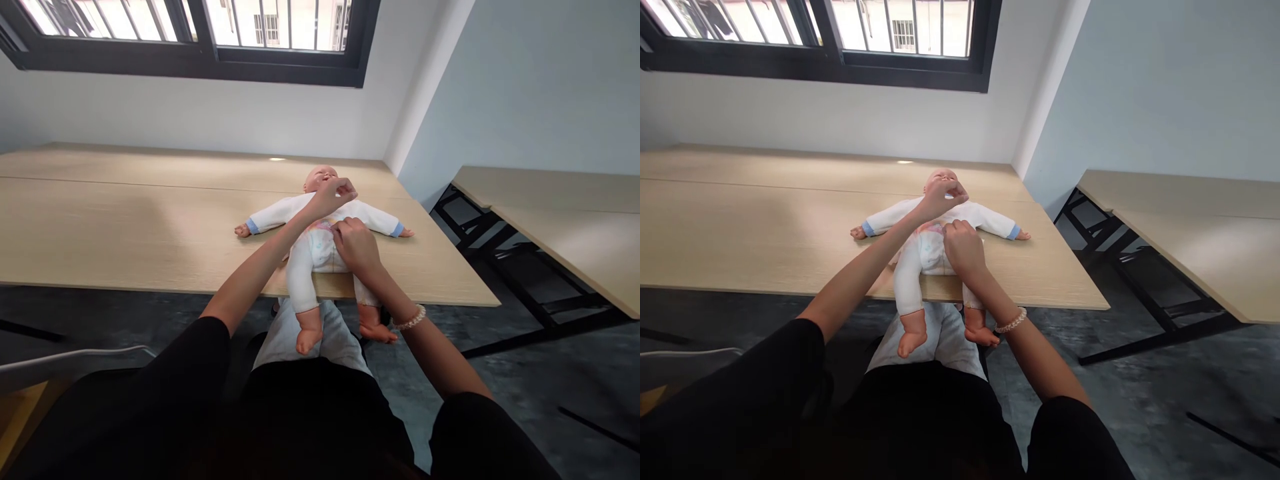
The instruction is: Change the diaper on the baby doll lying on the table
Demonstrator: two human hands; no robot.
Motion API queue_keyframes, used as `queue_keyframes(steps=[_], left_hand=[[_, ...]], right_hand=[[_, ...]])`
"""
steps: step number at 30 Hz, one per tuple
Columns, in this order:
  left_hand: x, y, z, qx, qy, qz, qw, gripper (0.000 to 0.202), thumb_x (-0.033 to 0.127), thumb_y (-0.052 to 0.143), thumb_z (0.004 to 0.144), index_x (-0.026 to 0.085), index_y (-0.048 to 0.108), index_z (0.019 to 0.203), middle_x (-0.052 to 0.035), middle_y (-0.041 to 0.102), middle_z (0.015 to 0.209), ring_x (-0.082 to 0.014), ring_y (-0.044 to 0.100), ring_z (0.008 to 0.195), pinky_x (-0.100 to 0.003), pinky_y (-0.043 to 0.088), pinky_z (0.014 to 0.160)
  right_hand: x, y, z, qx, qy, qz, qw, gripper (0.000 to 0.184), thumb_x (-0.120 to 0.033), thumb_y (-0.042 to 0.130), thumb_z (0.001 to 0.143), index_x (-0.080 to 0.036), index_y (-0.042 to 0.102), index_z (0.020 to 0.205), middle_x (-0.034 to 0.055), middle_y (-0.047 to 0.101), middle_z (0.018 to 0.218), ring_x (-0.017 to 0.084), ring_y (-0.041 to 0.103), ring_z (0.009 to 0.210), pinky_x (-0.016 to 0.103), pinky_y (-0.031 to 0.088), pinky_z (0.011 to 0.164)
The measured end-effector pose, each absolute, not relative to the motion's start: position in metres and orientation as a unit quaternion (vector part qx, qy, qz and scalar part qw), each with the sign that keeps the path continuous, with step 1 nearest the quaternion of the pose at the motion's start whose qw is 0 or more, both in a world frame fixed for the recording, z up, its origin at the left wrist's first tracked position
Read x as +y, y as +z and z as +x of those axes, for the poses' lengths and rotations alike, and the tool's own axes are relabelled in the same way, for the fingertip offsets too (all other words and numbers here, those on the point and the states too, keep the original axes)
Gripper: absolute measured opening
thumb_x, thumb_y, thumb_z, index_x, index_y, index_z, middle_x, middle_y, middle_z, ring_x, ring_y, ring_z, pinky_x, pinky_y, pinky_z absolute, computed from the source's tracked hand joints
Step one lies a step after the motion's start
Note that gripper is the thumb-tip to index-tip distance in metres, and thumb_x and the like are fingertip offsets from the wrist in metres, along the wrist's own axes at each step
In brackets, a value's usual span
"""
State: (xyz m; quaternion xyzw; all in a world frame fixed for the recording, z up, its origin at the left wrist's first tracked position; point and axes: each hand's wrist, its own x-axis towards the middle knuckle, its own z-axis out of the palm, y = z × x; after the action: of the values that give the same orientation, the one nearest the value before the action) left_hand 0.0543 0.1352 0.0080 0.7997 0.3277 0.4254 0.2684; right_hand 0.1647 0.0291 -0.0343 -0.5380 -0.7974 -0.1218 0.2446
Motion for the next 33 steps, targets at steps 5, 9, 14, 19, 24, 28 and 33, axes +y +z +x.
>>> queue_keyframes(steps=[5,9,14,19,24,28,33], left_hand=[[0.08,0.007,0.007,0.349,0.351,0.855,0.157,0.018,0.032,0.058,0.093,0.019,0.064,0.081,-0.0059,0.072,0.096,-0.021,0.064,0.099,-0.035,0.048,0.094],[0.061,-0.01,-0.007,0.357,0.293,0.868,0.18,0.02,0.032,0.059,0.092,0.018,0.069,0.103,-0.0075,0.074,0.107,-0.0236,0.067,0.105,-0.037,0.049,0.098],[0.071,-0.033,-0.007,0.309,0.347,0.841,0.277,0.035,0.03,0.064,0.089,0.019,0.062,0.122,-0.0093,0.072,0.125,-0.023,0.066,0.121,-0.037,0.048,0.107],[0.076,-0.042,-0.008,0.286,0.369,0.823,0.324,0.048,0.031,0.067,0.088,0.018,0.055,0.133,-0.0129,0.068,0.133,-0.0238,0.061,0.131,-0.037,0.046,0.112],[0.071,-0.039,-0.009,0.298,0.369,0.823,0.312,0.045,0.032,0.063,0.09,0.017,0.057,0.131,-0.014,0.066,0.135,-0.0222,0.064,0.127,-0.035,0.046,0.111],[0.063,-0.036,-0.007,0.297,0.4,0.823,0.273,0.037,0.028,0.063,0.091,0.017,0.06,0.126,-0.01,0.072,0.122,-0.0202,0.067,0.117,-0.033,0.047,0.106],[0.059,-0.035,-0.004,0.296,0.427,0.823,0.231,0.028,0.026,0.066,0.091,0.02,0.063,0.118,-0.0046,0.075,0.105,-0.019,0.07,0.104,-0.032,0.049,0.1]], right_hand=[[0.033,-0.04,0.169,-0.783,-0.1,-0.54,0.291,0.02,-0.014,0.048,0.096,-0.016,0.068,0.092,0.014,0.068,0.092,0.03,0.06,0.094,0.038,0.046,0.082],[0.035,-0.045,0.174,-0.77,-0.076,-0.534,0.341,0.019,-0.02,0.048,0.098,-0.018,0.066,0.09,0.0115,0.068,0.089,0.029,0.062,0.09,0.037,0.046,0.078],[0.037,-0.046,0.177,-0.754,-0.049,-0.531,0.384,0.018,-0.023,0.052,0.096,-0.019,0.068,0.092,0.0106,0.071,0.093,0.026,0.064,0.087,0.035,0.047,0.076],[0.036,-0.043,0.174,-0.768,-0.061,-0.533,0.349,0.02,-0.025,0.055,0.096,-0.017,0.074,0.094,0.0113,0.073,0.091,0.029,0.065,0.091,0.036,0.047,0.076],[0.024,-0.039,0.166,-0.771,-0.039,-0.541,0.333,0.034,-0.03,0.045,0.102,-0.02,0.075,0.114,0.013,0.074,0.095,0.031,0.066,0.091,0.038,0.047,0.079],[0.022,-0.042,0.166,-0.759,-0.012,-0.545,0.357,0.04,-0.03,0.038,0.102,-0.014,0.069,0.124,0.0164,0.074,0.104,0.034,0.068,0.095,0.041,0.05,0.084],[0.027,-0.047,0.173,-0.75,0.012,-0.525,0.401,0.039,-0.03,0.036,0.101,-0.016,0.064,0.124,0.0149,0.075,0.11,0.032,0.07,0.099,0.041,0.053,0.083]])
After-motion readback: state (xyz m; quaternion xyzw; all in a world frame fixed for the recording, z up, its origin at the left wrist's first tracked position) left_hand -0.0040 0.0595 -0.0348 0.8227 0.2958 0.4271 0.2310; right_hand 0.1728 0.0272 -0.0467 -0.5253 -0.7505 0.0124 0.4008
